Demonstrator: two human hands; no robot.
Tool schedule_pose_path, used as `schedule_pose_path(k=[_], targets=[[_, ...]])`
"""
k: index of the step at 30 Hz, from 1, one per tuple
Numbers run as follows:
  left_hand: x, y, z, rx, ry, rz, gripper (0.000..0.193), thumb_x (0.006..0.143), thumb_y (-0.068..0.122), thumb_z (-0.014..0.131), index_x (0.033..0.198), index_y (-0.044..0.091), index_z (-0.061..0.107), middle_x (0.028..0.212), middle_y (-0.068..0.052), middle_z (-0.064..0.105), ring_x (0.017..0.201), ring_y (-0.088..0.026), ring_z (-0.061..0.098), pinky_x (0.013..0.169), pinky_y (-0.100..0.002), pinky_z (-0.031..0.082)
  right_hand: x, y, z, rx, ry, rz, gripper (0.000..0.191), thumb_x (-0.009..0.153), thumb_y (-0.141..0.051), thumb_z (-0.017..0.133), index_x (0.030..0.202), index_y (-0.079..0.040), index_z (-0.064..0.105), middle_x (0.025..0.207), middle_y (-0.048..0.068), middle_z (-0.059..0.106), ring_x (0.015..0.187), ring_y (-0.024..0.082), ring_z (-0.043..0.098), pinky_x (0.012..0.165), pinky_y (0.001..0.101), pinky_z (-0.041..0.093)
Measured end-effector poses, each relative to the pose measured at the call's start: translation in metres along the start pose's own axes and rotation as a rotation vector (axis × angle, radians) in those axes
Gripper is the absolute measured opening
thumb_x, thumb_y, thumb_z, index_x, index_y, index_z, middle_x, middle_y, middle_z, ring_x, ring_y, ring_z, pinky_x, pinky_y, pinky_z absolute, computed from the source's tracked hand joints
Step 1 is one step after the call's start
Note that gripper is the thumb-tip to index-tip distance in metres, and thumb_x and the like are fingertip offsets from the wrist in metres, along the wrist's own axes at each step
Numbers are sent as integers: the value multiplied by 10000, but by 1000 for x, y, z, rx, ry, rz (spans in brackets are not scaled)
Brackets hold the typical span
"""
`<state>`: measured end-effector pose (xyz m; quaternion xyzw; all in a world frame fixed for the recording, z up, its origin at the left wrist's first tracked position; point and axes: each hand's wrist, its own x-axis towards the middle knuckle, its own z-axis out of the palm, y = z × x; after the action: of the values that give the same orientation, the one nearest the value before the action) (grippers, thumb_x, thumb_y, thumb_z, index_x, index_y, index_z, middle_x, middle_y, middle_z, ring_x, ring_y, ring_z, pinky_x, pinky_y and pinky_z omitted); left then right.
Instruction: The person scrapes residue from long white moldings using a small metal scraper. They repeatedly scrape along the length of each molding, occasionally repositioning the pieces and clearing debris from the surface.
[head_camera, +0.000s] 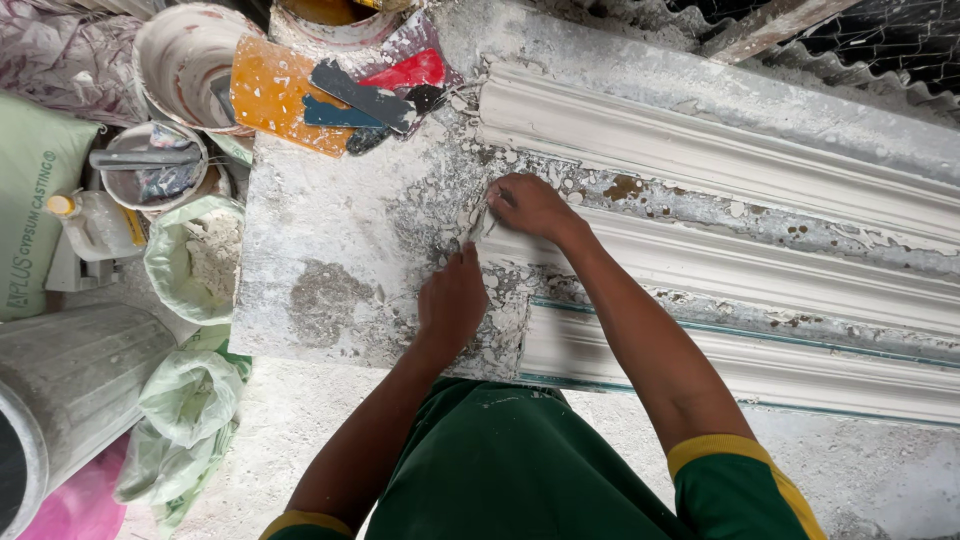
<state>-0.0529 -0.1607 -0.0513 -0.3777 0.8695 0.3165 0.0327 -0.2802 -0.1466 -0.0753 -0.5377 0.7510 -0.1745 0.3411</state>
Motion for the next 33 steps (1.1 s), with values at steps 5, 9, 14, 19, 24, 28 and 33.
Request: schedule_pose_path(k=[5,9,14,19,24,28,33], targets=[[11,-22,-16,-416,-189,-286,387,1112,276,397,1243,-7,626,903,-202,751,655,-300,715,553,-407,587,-4,-1,2,-26,10,75,282,992,-318,569,1052,-83,712,1005,166,708,966,336,661,920,463,513],[-2,-41,-15,-300,270,98,355,1092,218,501,1311,-41,605,974,-210,747,763,-301,731,631,-397,579,-9,5,5,-53,31,-57,228,940,-253,585,990,-46,667,1114,185,686,1042,347,644,974,473,505],[-14,-43,2,-115,-58,49,354,1054,189,458,1358,21,531,1145,-176,726,599,-257,742,410,-350,536,-10,7,4,-101,-52,-137,228,920,-226,580,993,-15,628,1201,208,652,1083,361,613,1005,489,473],[-12,-40,7,199,104,252,424,1005,138,550,1398,-5,480,1254,-181,693,616,-204,705,358,-286,516,-6,-2,-2,-35,-79,46,285,1017,-290,512,1115,-59,647,1091,177,699,1035,335,652,946,464,506],[-7,-27,1,327,-4,214,562,905,74,623,1430,-19,444,1310,-194,644,626,-210,711,385,-294,554,-8,-7,1,40,66,103,313,1019,-366,545,1081,-104,706,1009,125,741,956,320,692,887,457,533],[-2,-3,-6,274,-91,97,527,926,94,623,1413,-24,460,1251,-195,667,688,-250,740,503,-345,592,-6,-4,6,28,99,87,300,1014,-350,559,1070,-111,732,1017,128,746,957,335,694,884,456,536],[10,15,-14,197,-84,18,402,988,101,568,1362,-39,518,1057,-203,728,774,-298,758,591,-390,608,-4,0,11,-4,111,87,292,1002,-333,558,1072,-119,745,1059,115,746,969,333,690,886,455,538]])
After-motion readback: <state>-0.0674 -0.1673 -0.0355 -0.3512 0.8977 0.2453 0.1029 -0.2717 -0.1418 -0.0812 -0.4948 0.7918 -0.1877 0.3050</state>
